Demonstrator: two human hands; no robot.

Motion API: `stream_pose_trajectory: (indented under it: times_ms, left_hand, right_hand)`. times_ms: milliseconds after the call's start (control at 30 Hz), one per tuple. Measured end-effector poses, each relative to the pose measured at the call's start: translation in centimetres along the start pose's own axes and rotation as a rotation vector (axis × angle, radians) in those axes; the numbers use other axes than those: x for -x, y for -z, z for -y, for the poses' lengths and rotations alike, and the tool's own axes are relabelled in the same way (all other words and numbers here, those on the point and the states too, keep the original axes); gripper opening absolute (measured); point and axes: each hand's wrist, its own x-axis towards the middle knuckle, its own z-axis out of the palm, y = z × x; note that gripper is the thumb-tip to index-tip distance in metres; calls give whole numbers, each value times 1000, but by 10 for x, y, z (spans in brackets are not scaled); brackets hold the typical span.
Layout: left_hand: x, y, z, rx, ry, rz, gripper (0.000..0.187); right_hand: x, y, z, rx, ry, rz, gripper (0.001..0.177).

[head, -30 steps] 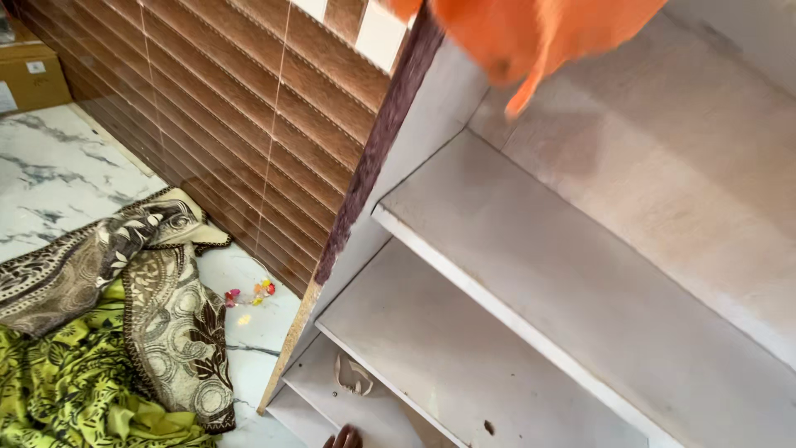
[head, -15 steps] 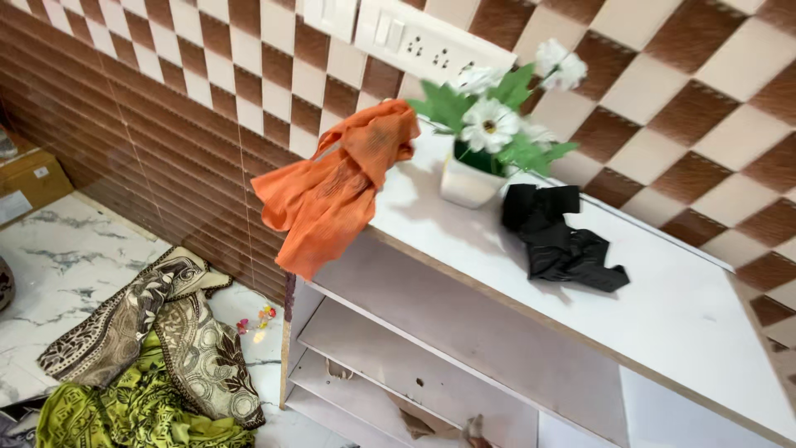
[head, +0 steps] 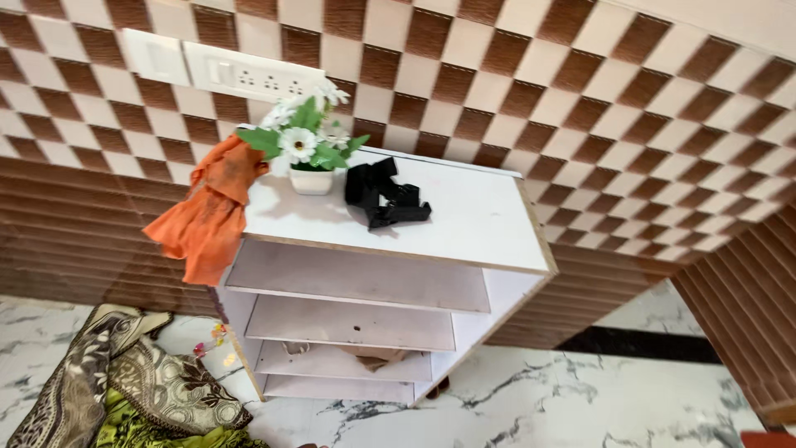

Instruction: The person wipes down the interior shelves and exterior surfaces of a white cabinet using a cloth.

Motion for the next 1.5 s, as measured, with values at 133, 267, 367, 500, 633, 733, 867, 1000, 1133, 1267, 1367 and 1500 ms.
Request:
stream_pose_trajectory:
  times_ms: [133, 267, 367, 500, 633, 733, 867, 1000, 1133, 1267, 1367, 1500]
  left_hand:
    - [8, 11, -10, -45, -70, 13, 35]
    - [15, 37, -36, -101, -205, 58, 37]
    - [7, 86, -48, -159, -459, 256, 33]
    - [-2, 132, -68, -225, -669, 382, 24]
    - [-15, 128, -97, -178, -772, 286, 14]
    - [-25, 96, -132, -150, -742, 310, 8]
    - [-12, 38, -177, -147, -719, 502, 19]
    - [-16, -13, -215, -243, -781, 701, 27]
    - [-22, -46, -274, -358, -835, 626, 22]
    - [-8, -86, -369, -354, -897, 528, 16]
    - [15, -129, -431, -156, -952, 480, 15]
    - [28, -186, -484, -169, -1038, 624, 13]
  right_hand:
    - [34, 9, -17, -75, -69, -101, 34]
    - [68, 19, -27, -144, -122, -314, 34]
    - [93, 12, -21, -63, -135, -482, 34]
    - [119, 9, 2, -69, -161, -535, 28]
    - [145, -15, 17, -144, -247, -615, 31]
    - [155, -28, 13, -142, -304, -550, 30]
    - [171, -30, -9, -140, -320, -491, 38]
    - [188, -10, -49, -219, -334, -550, 46]
    - [222, 19, -105, -163, -252, -447, 45]
    - [273, 68, -175, -4, -185, -399, 42]
    - [307, 107, -220, 47, -185, -607, 44]
    - [337, 166, -244, -122, -306, -923, 37]
